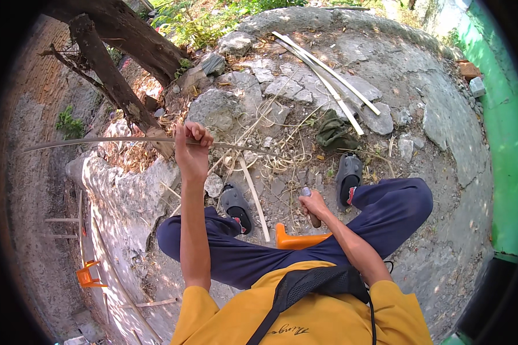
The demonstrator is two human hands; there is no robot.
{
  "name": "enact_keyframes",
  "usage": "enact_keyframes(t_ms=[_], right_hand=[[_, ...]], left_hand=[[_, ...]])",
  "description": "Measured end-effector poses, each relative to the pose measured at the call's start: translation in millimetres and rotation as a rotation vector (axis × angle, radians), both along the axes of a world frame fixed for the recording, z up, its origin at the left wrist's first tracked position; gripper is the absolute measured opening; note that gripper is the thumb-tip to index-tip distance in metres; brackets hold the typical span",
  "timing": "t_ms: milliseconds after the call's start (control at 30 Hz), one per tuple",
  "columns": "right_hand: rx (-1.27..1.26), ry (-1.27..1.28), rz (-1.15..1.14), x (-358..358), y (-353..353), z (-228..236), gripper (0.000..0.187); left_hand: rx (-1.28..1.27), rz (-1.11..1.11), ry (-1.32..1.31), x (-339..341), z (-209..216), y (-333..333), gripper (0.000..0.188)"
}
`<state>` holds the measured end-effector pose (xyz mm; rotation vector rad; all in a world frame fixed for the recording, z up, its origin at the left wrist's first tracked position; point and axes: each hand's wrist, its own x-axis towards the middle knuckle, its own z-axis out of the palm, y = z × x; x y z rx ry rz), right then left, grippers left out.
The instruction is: The person handles and bends a bamboo strip by hand, then scrapes along the length of the strip using a knife.
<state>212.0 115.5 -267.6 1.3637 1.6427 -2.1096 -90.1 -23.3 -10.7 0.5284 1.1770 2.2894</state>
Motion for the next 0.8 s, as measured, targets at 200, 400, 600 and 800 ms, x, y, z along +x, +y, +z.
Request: enact_keyframes(t_ms=[200, 400, 600, 800], right_hand=[[0.077, 0.04, 0.03, -2, -4, 2, 0.021], [0.122, 0.057, 0.066, -2, -3, 3, 0.016], [0.086, 0.148, 0.079, -13, -9, 36, 0.014], [0.069, 0.229, 0.058, -14, -4, 52, 0.015]], left_hand=[[-0.077, -0.033, 0.04, 0, -5, -1, 0.03], [-0.444, 0.052, 0.424, 12, -10, 11, 0.05], [-0.569, 0.082, 0.702, 6, -18, 5, 0.055], [-0.569, 0.096, 0.606, 4, -11, 4, 0.042]])
